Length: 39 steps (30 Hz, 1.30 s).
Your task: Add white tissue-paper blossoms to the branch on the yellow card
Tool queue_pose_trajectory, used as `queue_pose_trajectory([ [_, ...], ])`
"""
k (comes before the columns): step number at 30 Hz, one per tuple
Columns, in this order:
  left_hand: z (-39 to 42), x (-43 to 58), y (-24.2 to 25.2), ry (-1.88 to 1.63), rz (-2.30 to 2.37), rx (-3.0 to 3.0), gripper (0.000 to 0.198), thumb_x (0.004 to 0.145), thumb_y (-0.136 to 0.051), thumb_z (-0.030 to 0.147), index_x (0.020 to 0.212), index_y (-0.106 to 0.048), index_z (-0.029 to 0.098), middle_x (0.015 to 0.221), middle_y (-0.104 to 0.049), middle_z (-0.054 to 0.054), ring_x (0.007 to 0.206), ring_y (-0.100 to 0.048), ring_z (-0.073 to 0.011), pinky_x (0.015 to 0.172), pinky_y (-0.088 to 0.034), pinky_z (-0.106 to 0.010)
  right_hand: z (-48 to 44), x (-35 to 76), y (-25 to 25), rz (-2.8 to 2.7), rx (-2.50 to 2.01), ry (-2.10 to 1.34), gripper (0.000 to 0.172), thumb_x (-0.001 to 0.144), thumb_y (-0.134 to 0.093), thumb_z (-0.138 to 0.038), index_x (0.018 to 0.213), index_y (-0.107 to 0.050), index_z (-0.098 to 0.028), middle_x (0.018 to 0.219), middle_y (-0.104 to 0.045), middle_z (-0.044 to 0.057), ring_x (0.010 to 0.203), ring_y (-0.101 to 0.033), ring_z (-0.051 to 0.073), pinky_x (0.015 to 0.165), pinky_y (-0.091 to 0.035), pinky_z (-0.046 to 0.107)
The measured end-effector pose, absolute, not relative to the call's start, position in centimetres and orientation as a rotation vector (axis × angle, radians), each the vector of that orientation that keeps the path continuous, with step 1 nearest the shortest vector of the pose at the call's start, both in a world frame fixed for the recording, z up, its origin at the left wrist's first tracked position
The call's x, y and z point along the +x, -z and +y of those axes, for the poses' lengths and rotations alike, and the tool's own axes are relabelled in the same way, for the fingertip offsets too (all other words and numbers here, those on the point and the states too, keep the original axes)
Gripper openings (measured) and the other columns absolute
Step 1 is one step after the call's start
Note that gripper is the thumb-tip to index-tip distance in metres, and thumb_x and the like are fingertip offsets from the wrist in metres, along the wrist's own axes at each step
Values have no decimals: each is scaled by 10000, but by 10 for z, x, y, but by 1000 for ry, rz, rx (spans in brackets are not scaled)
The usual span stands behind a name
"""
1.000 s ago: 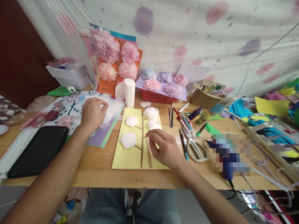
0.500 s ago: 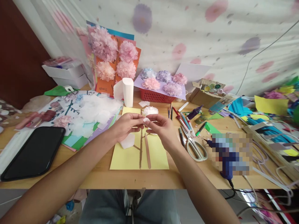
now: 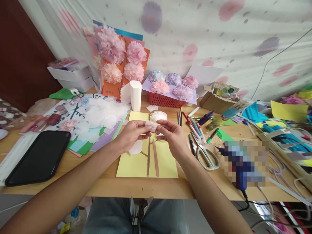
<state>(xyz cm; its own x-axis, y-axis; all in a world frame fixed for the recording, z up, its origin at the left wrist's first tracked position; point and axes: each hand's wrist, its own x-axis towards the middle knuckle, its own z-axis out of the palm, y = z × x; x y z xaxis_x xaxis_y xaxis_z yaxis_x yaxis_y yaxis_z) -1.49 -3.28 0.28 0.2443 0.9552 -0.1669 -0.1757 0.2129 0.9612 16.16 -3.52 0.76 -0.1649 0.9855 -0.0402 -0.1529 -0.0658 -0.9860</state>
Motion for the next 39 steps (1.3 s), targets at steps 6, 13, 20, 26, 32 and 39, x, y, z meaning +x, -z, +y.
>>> queue_pose_trajectory([
  [6, -35, -15, -4, -946, 1004, 1131, 219, 766, -781, 379, 863, -796, 184, 918, -756, -82, 762, -633, -144, 762, -509, -307, -34, 161, -6, -1295, -1087, -1396, 239, 726, -810, -396, 803, -715, -191, 755, -710, 11, 708, -668, 140, 629, -547, 255],
  [13, -34, -15, -6, -999, 1028, 1117, 201, 731, -779, 345, 827, -761, 170, 852, -728, -53, 741, -627, -135, 750, -501, -299, -33, 162, -6, -1280, -1046, -1373, 231, 734, -793, -380, 870, -723, -206, 811, -729, 9, 693, -674, 132, 660, -581, 279],
  [20, -32, -18, -6, -1049, 1006, 1240, 193, 725, -762, 285, 884, -728, 180, 830, -718, -29, 752, -625, -132, 721, -471, -275, -32, 164, -3, -1275, -1045, -1363, 189, 731, -795, -340, 846, -756, -195, 793, -741, 24, 730, -693, 149, 713, -604, 302],
  [26, -33, -18, -3, -1099, 980, 1269, 118, 753, -724, 268, 838, -744, 188, 802, -700, -15, 700, -588, -115, 689, -468, -270, -32, 166, -4, -1223, -980, -1463, 133, 752, -773, -301, 839, -754, -202, 744, -744, 9, 691, -704, 135, 713, -606, 288],
  [32, -34, -19, -4, -1137, 1006, 1348, 126, 788, -662, 231, 842, -768, 192, 818, -720, -18, 769, -633, -143, 747, -511, -285, -33, 166, -5, -1276, -940, -1400, 78, 759, -725, -259, 798, -745, -195, 741, -720, 1, 711, -699, 126, 720, -614, 272],
  [39, -38, -21, -6, -1164, 1024, 1604, 183, 849, -600, 223, 875, -777, 181, 915, -768, -50, 895, -681, -196, 809, -512, -315, -34, 164, -7, -1207, -943, -1438, 75, 765, -711, -255, 824, -706, -208, 758, -689, -18, 675, -679, 119, 692, -619, 283],
])
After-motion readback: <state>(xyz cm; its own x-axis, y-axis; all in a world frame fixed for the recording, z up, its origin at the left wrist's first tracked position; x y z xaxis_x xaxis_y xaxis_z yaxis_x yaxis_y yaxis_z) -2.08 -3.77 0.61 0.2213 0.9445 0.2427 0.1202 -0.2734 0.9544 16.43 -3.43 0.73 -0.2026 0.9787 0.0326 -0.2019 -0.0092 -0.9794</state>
